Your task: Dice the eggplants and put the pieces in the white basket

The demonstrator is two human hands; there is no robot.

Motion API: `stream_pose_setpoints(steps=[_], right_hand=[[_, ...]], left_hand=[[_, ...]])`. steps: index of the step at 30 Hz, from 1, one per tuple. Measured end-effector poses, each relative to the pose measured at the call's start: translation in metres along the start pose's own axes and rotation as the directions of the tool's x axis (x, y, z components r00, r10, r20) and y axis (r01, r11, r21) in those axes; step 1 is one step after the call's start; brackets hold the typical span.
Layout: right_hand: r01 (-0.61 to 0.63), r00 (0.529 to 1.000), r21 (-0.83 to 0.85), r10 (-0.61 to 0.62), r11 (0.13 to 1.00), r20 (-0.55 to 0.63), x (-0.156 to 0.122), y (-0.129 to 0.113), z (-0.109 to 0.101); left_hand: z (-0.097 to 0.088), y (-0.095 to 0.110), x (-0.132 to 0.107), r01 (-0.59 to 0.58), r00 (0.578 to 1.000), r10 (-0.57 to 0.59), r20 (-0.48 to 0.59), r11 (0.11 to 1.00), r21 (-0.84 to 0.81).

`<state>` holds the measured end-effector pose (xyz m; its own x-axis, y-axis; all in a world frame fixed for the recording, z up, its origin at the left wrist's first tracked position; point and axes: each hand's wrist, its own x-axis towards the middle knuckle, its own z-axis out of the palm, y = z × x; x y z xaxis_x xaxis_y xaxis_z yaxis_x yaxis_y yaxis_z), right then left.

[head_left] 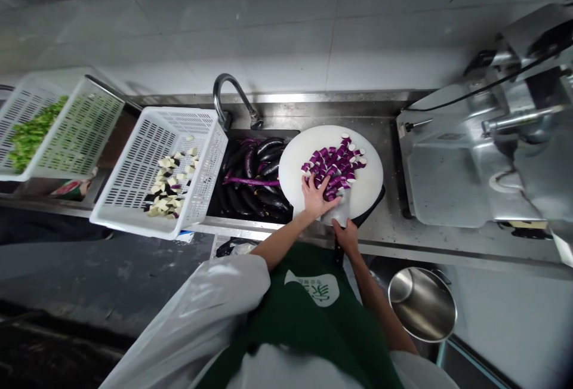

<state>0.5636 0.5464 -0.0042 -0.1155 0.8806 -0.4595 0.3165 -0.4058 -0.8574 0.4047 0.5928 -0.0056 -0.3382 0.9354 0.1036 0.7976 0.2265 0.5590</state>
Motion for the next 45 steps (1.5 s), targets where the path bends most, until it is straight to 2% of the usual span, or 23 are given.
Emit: stream_pose_setpoints(steps=[5,10,15,20,26,30,33,36,39,42,45], right_hand=[[0.034,0.999,0.054,-0.034,0.998,-0.006,-0.005,-0.01,0.024],[0.038,0.999,0.074,-0.039,0.997,0.006,-0.007,-0.009,0.034],[0.042,0.999,0.111,-0.043,0.993,0.011,-0.008,-0.003,0.038],[0.042,0.999,0.134,-0.044,0.99,0.01,-0.01,-0.003,0.039],[0.019,1.0,0.137,-0.018,0.99,-0.01,-0.012,-0.006,0.041],[0.029,0.999,0.125,-0.024,0.992,-0.04,-0.016,-0.012,0.041],[0.064,0.997,0.105,-0.058,0.992,-0.06,-0.02,-0.025,0.046],[0.104,0.994,0.076,-0.1,0.992,-0.045,-0.026,-0.044,0.059],[0.138,0.99,0.034,-0.139,0.99,0.009,-0.032,-0.068,0.086],[0.237,0.963,0.007,-0.236,0.972,0.129,-0.037,-0.1,0.131],[0.336,0.882,0.019,-0.321,0.942,0.345,-0.046,-0.143,0.198]], left_hand=[[-0.001,0.006,-0.007,-0.087,0.996,0.087,0.028,0.996,-0.003],[-0.005,0.006,-0.008,-0.141,0.989,0.141,0.04,0.99,0.007],[-0.01,0.007,-0.006,-0.162,0.982,0.162,0.094,0.987,-0.005],[-0.014,0.009,-0.006,-0.199,0.977,0.199,0.076,0.98,-0.008],[-0.016,0.011,-0.004,-0.265,0.958,0.264,0.114,0.964,-0.003],[-0.02,0.013,-0.003,-0.271,0.957,0.27,0.107,0.963,-0.005],[-0.032,0.015,0.0,-0.279,0.957,0.279,0.084,0.96,-0.014],[-0.056,0.009,0.006,-0.27,0.961,0.27,0.053,0.963,-0.01],[-0.1,-0.009,0.013,-0.224,0.975,0.224,-0.004,0.975,0.013],[-0.163,-0.045,0.014,-0.143,0.984,0.147,-0.103,0.988,0.05],[-0.235,-0.1,0.007,-0.001,0.959,0.03,-0.283,0.995,0.103]])
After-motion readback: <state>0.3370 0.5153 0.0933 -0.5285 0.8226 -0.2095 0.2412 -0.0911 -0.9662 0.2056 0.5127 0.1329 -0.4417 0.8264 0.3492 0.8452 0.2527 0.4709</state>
